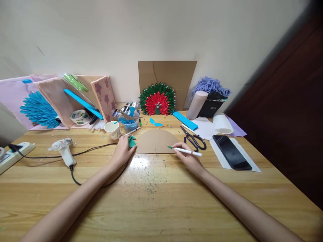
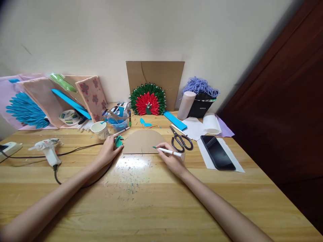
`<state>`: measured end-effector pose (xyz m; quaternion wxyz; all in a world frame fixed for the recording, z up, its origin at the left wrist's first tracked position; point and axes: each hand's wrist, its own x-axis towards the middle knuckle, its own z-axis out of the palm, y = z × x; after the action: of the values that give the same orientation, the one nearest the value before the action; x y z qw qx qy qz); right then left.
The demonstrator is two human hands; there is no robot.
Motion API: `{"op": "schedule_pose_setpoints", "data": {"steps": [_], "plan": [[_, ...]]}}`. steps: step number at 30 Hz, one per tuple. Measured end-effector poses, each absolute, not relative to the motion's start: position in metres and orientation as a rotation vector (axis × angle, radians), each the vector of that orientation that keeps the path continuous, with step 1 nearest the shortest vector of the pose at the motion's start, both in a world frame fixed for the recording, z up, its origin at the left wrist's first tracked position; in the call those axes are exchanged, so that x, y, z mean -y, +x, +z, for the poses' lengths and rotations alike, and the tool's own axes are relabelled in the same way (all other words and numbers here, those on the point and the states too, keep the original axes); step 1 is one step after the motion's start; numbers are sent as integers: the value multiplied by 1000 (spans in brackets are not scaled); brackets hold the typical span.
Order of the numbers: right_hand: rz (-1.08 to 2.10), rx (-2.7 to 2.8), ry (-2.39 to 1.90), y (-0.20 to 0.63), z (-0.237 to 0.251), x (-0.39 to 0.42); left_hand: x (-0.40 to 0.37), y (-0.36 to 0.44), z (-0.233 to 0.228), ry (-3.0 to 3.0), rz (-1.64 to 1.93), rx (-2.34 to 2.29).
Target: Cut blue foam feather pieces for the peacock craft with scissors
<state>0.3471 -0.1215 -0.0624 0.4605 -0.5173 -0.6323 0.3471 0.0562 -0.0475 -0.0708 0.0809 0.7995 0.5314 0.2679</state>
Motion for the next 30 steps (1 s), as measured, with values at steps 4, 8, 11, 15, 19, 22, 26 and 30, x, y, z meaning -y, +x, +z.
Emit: {"op": "schedule_pose_setpoints", "data": {"steps": [4,8,11,15,19,22,26,30], "plan": [[954,1542,-1307,337,-66,109,36,59,-76,2458,817,-1513],[1011,1529,-1357,331,-72,89,30,58,-81,2489,838,-1441],[1076,1512,-1316,326,-73,82,29,57,-83,2469,855,-1398],[1124,1548,-1305,320,-71,83,32,57,-81,2416,863,-1347],[1130,1582,-1363,319,-71,86,33,58,-79,2365,863,-1332],[1123,1608,-1380,320,-72,86,33,58,-80,2347,865,-1342],[1113,1631,-1397,320,-71,85,33,58,-81,2357,881,-1341],[1090,1665,-1408,320,-69,85,33,59,-79,2353,883,-1345]]}}
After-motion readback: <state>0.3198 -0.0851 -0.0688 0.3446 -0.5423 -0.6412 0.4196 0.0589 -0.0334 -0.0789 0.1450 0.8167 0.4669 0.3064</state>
